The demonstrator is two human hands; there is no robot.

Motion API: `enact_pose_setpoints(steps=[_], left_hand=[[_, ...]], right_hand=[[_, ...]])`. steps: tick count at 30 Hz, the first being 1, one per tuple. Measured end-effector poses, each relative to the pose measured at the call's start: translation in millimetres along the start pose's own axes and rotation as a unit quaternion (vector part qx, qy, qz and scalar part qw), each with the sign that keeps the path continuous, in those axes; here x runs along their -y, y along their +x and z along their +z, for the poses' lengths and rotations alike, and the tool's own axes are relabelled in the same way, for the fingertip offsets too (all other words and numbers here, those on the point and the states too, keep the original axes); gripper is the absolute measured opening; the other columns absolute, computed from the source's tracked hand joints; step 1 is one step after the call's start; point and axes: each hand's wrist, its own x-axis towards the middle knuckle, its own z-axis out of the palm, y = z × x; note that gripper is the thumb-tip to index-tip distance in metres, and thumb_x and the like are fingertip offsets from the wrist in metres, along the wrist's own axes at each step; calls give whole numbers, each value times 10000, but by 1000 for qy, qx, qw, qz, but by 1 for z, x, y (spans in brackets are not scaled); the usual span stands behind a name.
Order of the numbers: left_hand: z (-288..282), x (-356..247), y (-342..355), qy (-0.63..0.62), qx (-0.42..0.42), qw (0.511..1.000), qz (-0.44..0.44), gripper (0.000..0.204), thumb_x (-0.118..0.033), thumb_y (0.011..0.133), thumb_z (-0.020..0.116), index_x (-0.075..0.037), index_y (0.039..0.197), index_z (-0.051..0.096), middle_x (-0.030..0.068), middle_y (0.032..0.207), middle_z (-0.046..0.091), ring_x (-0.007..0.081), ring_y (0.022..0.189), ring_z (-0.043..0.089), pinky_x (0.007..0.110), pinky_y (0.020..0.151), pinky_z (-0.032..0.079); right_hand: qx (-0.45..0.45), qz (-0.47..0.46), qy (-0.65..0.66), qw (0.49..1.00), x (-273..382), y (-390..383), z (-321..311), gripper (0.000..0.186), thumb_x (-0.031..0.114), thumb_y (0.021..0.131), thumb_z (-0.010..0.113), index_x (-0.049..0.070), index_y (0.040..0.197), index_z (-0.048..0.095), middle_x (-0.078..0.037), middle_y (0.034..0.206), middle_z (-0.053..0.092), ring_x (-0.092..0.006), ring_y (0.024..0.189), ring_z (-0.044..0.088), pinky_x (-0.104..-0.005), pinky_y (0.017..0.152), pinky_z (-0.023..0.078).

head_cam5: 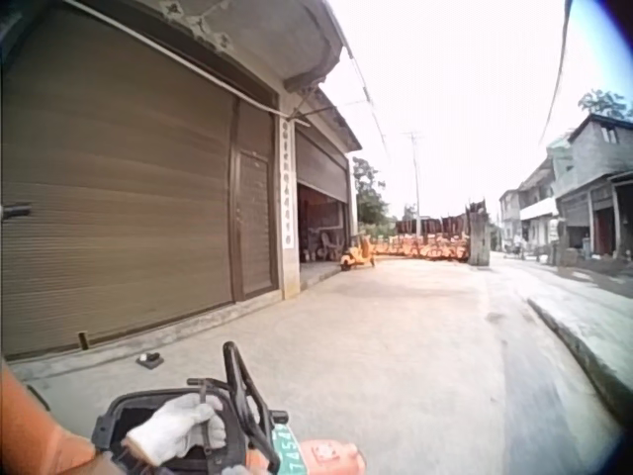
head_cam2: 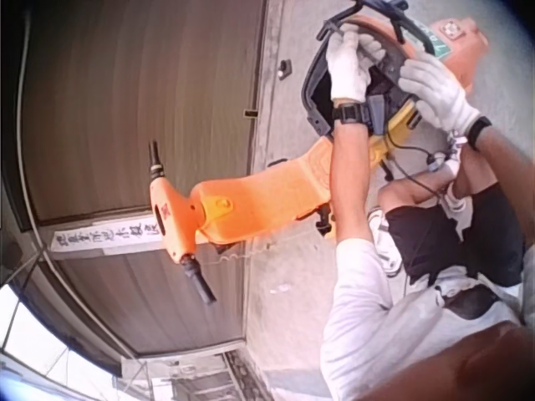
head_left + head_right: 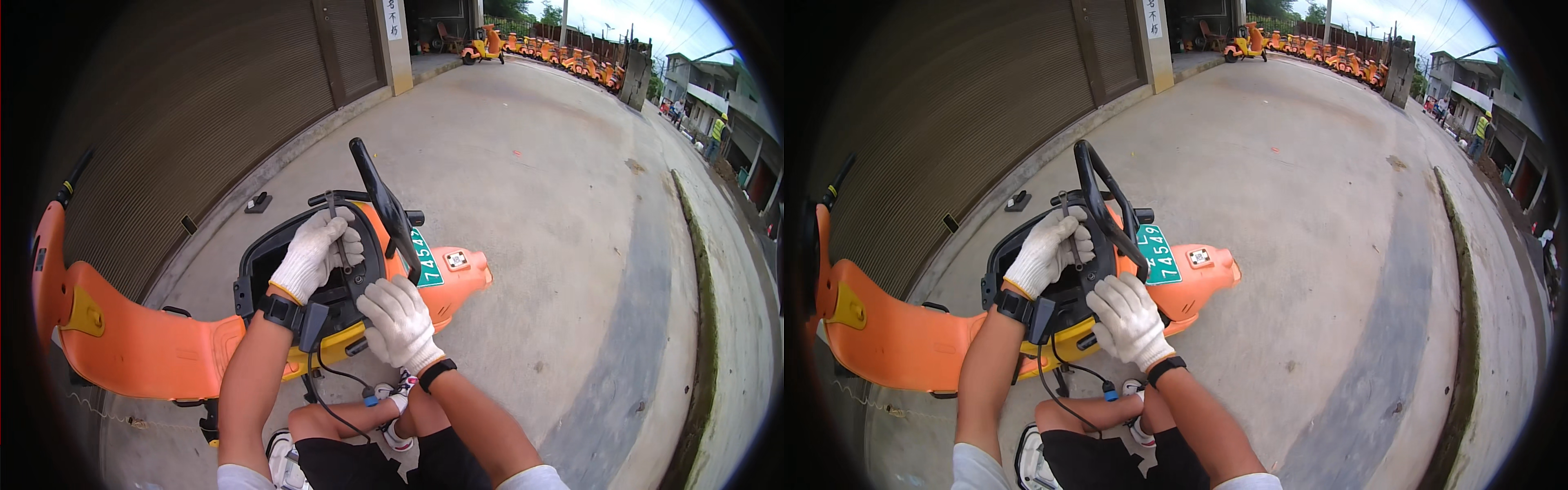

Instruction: Repairing or adjusting internal components and wiring of an electric scooter.

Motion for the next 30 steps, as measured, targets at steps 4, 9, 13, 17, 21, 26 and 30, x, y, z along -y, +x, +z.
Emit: enact_pose_setpoints(steps=[4,9,13,17,21,26,30], left_hand=[[-34,-33,-22,297,-101,949,35,192,-252,1033,580,-65,1048,617,-14,714,569,48,492,454,228,414,323],[-70,-6,-73,201,-64,977,-35,270,-243,1049,514,5,998,606,111,630,662,181,417,601,290,384,501],[-109,46,-98,154,-145,975,74,288,-220,1045,480,10,957,629,138,631,673,234,545,680,297,517,554],[-98,58,-105,99,-194,965,149,349,-305,1054,495,-10,946,646,152,703,723,204,709,710,322,743,556],[-93,61,-108,151,-220,956,121,327,-291,1019,487,-26,924,653,114,682,709,153,647,641,300,689,523],[-76,54,-108,232,-245,933,122,387,-346,998,456,-27,882,641,101,649,712,173,618,588,343,677,481],[-80,62,-108,268,-263,918,129,402,-349,1008,445,-21,859,622,109,641,703,217,624,599,368,696,484]], right_hand=[[-12,1,14,1000,4,4,1,497,170,685,690,40,1164,670,-145,1199,655,-354,1174,617,-534,1093,452],[-5,5,5,1000,-1,3,-3,494,168,684,685,38,1161,668,-147,1194,655,-355,1175,616,-533,1103,442],[-1,-2,8,1000,5,10,-1,450,149,702,680,42,1140,668,-146,1176,659,-354,1173,616,-528,1099,444],[96,84,-9,992,15,37,-7,175,154,848,693,71,1001,701,-96,1036,699,-311,1050,663,-488,951,511],[190,238,19,952,24,113,-11,234,241,981,593,45,990,720,-166,945,736,-391,920,706,-467,831,561],[321,163,-282,890,-24,151,41,161,183,890,687,70,980,759,-166,954,759,-351,910,752,-454,786,613],[364,173,-332,853,-31,167,74,141,157,860,732,93,963,805,-159,1023,773,-320,969,762,-423,806,623]])
